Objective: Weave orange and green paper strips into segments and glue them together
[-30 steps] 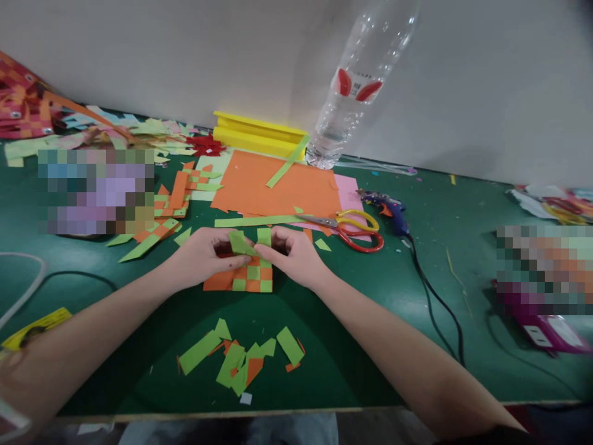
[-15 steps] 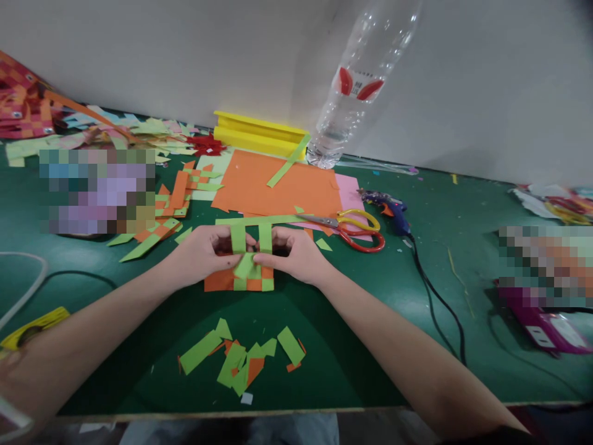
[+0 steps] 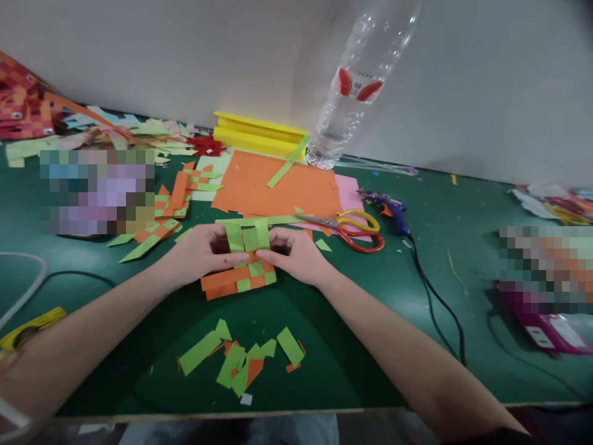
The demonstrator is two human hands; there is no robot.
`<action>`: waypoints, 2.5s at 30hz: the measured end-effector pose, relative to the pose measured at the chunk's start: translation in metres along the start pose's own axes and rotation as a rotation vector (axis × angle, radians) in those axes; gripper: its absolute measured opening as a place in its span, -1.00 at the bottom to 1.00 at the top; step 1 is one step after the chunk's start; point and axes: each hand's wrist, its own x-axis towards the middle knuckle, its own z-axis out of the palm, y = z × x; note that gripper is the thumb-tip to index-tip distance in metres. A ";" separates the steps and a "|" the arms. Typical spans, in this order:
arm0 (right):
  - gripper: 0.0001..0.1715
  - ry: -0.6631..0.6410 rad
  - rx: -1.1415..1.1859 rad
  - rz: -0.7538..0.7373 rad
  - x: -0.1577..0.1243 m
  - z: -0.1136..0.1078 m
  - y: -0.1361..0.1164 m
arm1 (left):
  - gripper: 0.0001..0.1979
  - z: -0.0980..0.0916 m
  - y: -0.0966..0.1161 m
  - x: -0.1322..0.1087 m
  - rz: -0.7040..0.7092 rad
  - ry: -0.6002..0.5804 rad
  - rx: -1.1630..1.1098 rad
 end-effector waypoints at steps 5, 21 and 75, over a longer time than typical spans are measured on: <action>-0.80 0.011 -0.002 0.013 0.000 0.001 0.000 | -0.53 -0.003 -0.001 0.000 0.037 -0.037 0.100; -0.78 0.004 -0.007 0.019 0.001 0.001 -0.004 | -0.65 -0.003 -0.004 0.000 0.022 0.006 0.087; -0.45 0.074 -0.180 -0.034 -0.003 0.006 -0.010 | -0.73 0.007 0.004 -0.007 0.259 0.044 0.415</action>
